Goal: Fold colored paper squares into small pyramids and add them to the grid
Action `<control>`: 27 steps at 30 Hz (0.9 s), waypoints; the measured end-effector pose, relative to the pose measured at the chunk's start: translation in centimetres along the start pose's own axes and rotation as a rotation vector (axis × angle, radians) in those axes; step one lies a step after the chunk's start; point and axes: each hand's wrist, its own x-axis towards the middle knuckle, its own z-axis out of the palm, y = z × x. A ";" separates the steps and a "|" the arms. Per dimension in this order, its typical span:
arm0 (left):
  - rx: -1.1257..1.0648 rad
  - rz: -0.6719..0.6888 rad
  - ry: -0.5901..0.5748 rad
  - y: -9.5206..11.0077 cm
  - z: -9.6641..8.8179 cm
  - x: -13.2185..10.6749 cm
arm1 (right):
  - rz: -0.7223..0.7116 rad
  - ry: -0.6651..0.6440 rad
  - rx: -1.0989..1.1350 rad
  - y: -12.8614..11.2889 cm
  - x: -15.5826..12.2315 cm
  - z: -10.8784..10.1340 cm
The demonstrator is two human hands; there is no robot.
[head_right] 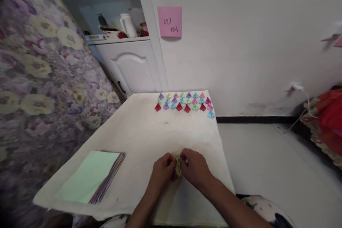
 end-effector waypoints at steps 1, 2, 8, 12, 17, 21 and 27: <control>-0.018 0.002 -0.003 0.1 -0.1 -0.1 | -0.005 -0.001 0.006 0.0 0.0 0.0; -0.034 0.008 -0.007 0.2 -0.1 -0.1 | -0.010 -0.001 0.011 0.0 0.1 0.0; -0.079 0.079 -0.045 1.0 -0.4 -0.7 | -0.025 0.014 0.024 -0.2 0.1 -0.1; -0.055 0.126 -0.038 0.9 -0.3 -0.9 | -0.026 0.030 0.023 -0.1 0.2 0.0; 0.012 0.174 0.002 0.8 0.0 -1.1 | -0.024 0.040 0.030 -0.1 0.4 0.2; 0.047 0.195 0.012 0.9 0.0 -1.2 | -0.018 0.044 0.039 -0.1 0.4 0.3; 0.072 0.200 0.014 1.0 0.0 -1.1 | -0.004 0.025 0.042 -0.2 0.4 0.0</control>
